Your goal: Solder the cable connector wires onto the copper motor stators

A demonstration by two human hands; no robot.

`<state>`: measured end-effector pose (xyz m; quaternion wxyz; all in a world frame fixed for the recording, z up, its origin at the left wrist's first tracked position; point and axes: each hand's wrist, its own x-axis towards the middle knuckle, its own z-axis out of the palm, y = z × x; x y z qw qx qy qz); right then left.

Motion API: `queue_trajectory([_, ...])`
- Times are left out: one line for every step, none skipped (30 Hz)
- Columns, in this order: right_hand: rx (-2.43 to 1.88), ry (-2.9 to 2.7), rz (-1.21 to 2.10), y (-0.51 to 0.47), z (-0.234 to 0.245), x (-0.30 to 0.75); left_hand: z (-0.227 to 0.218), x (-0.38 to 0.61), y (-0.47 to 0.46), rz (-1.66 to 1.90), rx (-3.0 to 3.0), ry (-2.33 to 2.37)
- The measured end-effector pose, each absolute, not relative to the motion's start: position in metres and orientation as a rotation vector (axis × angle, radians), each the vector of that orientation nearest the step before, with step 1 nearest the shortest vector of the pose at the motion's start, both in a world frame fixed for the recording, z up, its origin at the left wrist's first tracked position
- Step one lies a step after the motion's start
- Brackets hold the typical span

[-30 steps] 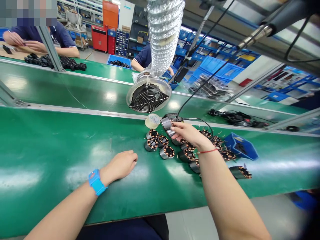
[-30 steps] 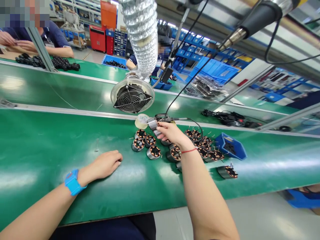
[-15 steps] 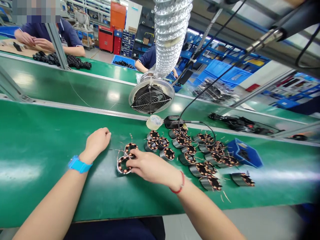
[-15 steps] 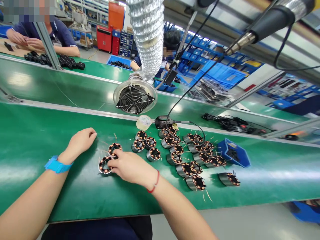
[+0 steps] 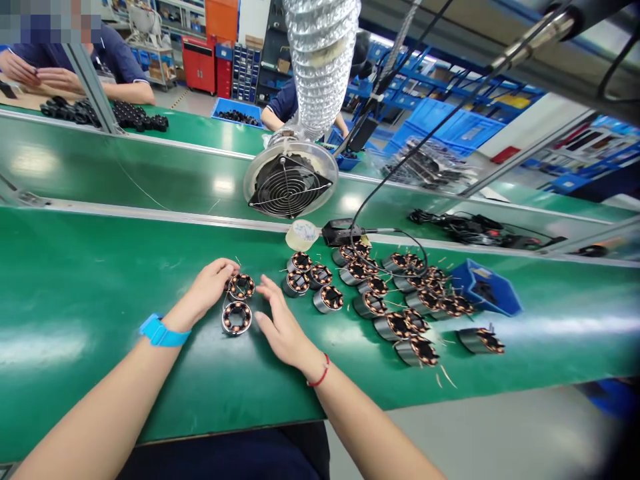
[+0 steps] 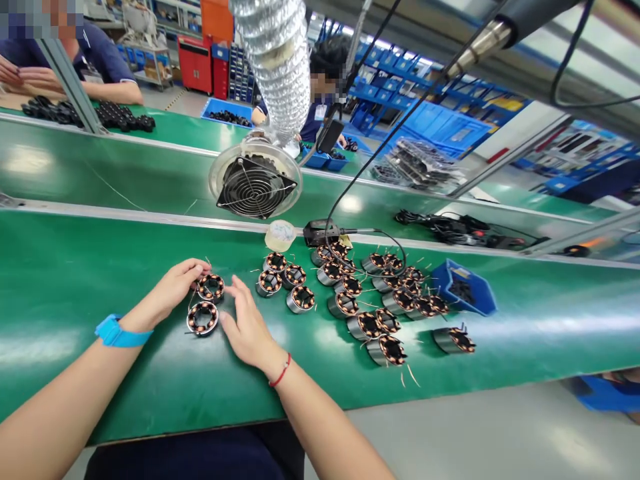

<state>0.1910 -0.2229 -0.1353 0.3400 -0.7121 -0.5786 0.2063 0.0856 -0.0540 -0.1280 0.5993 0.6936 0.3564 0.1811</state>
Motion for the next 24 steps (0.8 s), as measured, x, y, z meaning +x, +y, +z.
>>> queue_trajectory([-1.872,-1.451,0.547,-0.220,-0.141,0.195,-0.127,0.086,-0.056,0.429,1.534,0.840])
queue_trajectory([-1.900,-1.428,0.556,-0.216,-0.145,0.198,-0.125,0.086,-0.057,0.438,1.483,0.850])
queue_trajectory([-1.929,-1.424,0.560,-0.210,-0.148,0.202,-0.124,0.086,-0.058,0.448,1.455,0.857])
queue_trajectory([-1.955,-1.425,0.561,-0.205,-0.151,0.205,-0.123,0.086,-0.059,0.455,1.446,0.861])
queue_trajectory([-1.978,-1.416,0.554,-0.199,-0.153,0.207,-0.122,0.085,-0.058,0.455,1.450,0.860])
queue_trajectory([-2.000,-1.390,0.537,-0.193,-0.154,0.210,-0.121,0.085,-0.058,0.447,1.461,0.859])
queue_trajectory([-2.021,-1.346,0.508,-0.189,-0.156,0.212,-0.121,0.085,-0.057,0.434,1.475,0.857])
queue_trajectory([-2.040,-1.294,0.477,-0.185,-0.157,0.215,-0.121,0.085,-0.056,0.419,1.488,0.853])
queue_trajectory([-2.054,-1.241,0.451,-0.183,-0.158,0.218,-0.121,0.084,-0.055,0.403,1.501,0.850])
queue_trajectory([-2.064,-1.197,0.433,-0.181,-0.159,0.221,-0.121,0.085,-0.055,0.390,1.513,0.849])
queue_trajectory([-2.069,-1.163,0.422,-0.181,-0.160,0.225,-0.121,0.085,-0.054,0.380,1.525,0.850])
queue_trajectory([-2.072,-1.133,0.413,-0.181,-0.161,0.228,-0.121,0.085,-0.054,0.372,1.536,0.851])
queue_trajectory([-2.075,-1.102,0.405,-0.182,-0.162,0.232,-0.120,0.085,-0.055,0.365,1.544,0.853])
queue_trajectory([-2.080,-1.069,0.395,-0.183,-0.162,0.236,-0.119,0.086,-0.055,0.361,1.552,0.855])
queue_trajectory([-2.085,-1.039,0.382,-0.185,-0.163,0.241,-0.119,0.086,-0.056,0.360,1.556,0.858])
queue_trajectory([-2.091,-1.013,0.371,-0.186,-0.164,0.246,-0.118,0.087,-0.058,0.363,1.559,0.862])
queue_trajectory([-2.093,-0.996,0.363,-0.188,-0.164,0.251,-0.118,0.087,-0.059,0.371,1.562,0.867])
queue_trajectory([-2.092,-0.993,0.362,-0.189,-0.164,0.255,-0.119,0.088,-0.060,0.383,1.564,0.873])
queue_trajectory([-2.086,-1.002,0.367,-0.191,-0.164,0.260,-0.120,0.088,-0.062,0.399,1.567,0.879])
queue_trajectory([-2.077,-1.016,0.376,-0.193,-0.163,0.264,-0.121,0.089,-0.063,0.416,1.570,0.885])
queue_trajectory([-2.065,-1.037,0.389,-0.196,-0.163,0.268,-0.122,0.090,-0.064,0.430,1.576,0.888])
queue_trajectory([-2.050,-1.063,0.405,-0.198,-0.161,0.272,-0.124,0.090,-0.065,0.444,1.586,0.889])
queue_trajectory([-2.033,-1.096,0.426,-0.201,-0.159,0.275,-0.125,0.090,-0.065,0.451,1.600,0.889])
queue_trajectory([-2.014,-1.134,0.449,-0.204,-0.158,0.278,-0.125,0.090,-0.064,0.447,1.615,0.888])
